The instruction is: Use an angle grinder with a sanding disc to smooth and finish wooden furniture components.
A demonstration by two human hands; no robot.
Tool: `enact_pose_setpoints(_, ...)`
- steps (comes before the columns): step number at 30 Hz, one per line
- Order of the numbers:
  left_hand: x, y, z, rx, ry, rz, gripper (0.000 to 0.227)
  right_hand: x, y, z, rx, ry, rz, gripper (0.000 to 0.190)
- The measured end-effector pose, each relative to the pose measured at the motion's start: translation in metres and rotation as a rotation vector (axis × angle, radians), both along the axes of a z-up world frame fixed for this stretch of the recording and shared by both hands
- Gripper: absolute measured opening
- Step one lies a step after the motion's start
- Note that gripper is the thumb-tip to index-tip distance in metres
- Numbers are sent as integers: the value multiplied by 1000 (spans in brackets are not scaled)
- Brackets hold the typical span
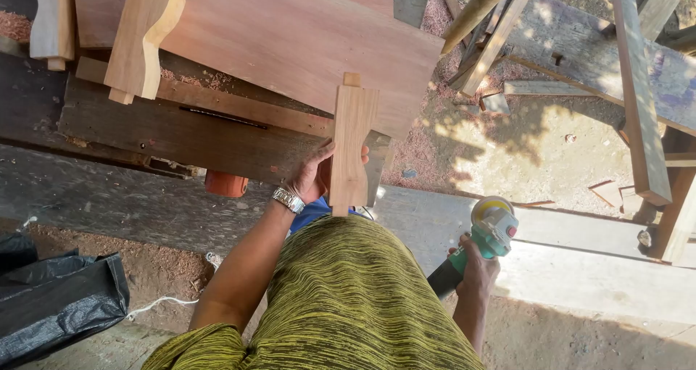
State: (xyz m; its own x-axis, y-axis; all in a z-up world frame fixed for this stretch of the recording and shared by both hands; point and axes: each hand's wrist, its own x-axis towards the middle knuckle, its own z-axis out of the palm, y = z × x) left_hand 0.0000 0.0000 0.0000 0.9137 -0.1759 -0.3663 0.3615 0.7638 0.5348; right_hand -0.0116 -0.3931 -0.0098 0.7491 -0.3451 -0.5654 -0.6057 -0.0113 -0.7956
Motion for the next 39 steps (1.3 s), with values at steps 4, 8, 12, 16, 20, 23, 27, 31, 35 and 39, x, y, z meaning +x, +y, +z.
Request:
enact_pose_setpoints(4,3,-2,-12,-7,-94,12,83,-5,-1,-2,31,-1,-20,47)
enact_pose_setpoints(8,6,-6,-5,-77,-56,65,82,-12,-4,-4,1,41,-42,44)
enact_pose_setpoints(12,5,-6,-32,-139,-64,104,75,-17,-3,1,23,20,-46,44)
enact_pose_setpoints(16,6,-8,-33,-107,-72,93,74,-24,-6,-3,35,15,-58,45)
enact_pose_setpoints(20,7,-11,-31,-124,-22,119,73,-25,-5,3,54,21,-57,46)
enact_pose_setpoints(23,8,-11,-37,-136,-41,149,70,-24,-5,9,76,31,-24,46)
enact_pose_setpoints(27,13,-11,-39,-22,-25,209,59,-18,0,26,103,55,47,45)
enact_pose_setpoints(31,23,-8,-51,31,25,274,52,-10,-1,25,107,106,80,45)
enact_pose_setpoints(35,35,-2,-43,112,122,226,50,-3,6,34,95,75,172,46)
enact_pose_setpoints(39,41,3,-25,195,193,95,48,2,11,35,135,53,203,47)
